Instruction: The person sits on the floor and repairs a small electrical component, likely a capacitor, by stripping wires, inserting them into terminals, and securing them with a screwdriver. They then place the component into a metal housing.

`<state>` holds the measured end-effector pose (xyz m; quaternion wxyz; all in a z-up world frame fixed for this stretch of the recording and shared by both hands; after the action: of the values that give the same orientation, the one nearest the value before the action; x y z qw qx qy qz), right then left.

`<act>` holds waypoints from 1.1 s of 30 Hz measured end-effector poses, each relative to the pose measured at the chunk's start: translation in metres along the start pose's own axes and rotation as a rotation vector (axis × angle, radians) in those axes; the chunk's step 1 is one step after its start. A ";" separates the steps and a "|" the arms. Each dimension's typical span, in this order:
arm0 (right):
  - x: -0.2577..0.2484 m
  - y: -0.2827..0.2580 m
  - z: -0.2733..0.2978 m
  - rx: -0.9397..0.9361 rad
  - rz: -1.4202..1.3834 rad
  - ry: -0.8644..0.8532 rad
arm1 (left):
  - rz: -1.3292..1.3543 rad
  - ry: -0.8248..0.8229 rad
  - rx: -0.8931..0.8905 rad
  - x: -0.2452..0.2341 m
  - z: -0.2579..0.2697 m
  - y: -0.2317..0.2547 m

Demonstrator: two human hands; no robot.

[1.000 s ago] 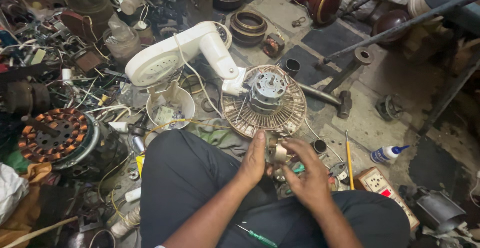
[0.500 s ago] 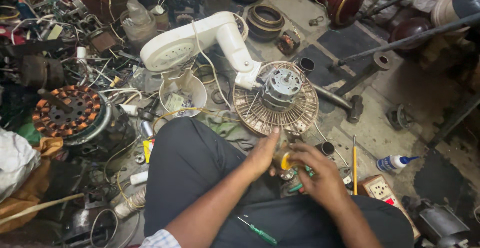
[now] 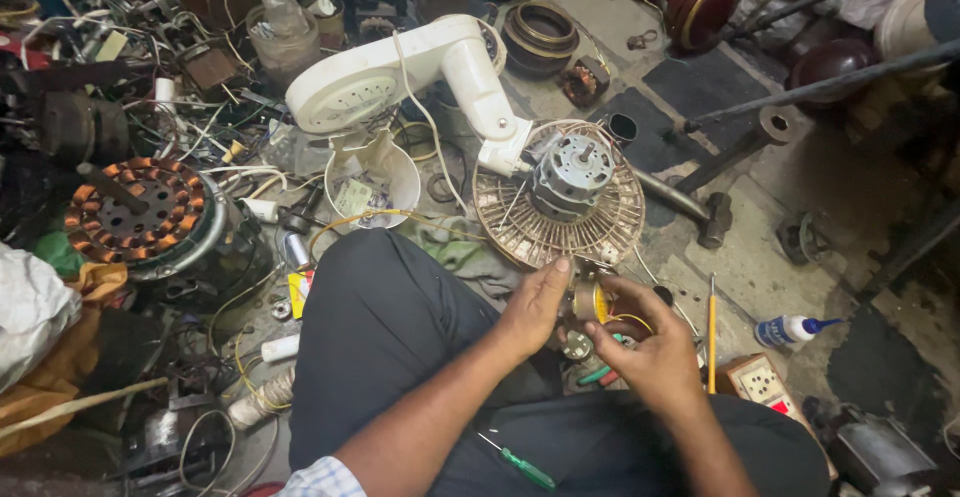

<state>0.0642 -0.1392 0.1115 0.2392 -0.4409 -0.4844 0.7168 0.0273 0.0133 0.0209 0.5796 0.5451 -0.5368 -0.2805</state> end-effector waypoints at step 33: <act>0.023 0.006 0.011 0.047 0.054 0.136 | 0.089 0.004 -0.121 0.007 0.005 0.004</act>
<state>0.0439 -0.1292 0.0989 0.2627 -0.4956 -0.4379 0.7025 0.0231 0.0067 0.0263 0.6243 0.4852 -0.5417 -0.2852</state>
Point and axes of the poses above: each hand's wrist, its own z-axis away from the middle knuckle, its own x-axis out of the palm, y = z × x, the point moved 4 cm from there along -z, towards the middle knuckle, and after that the axes turned 5 degrees about x, right-handed, at the moved point
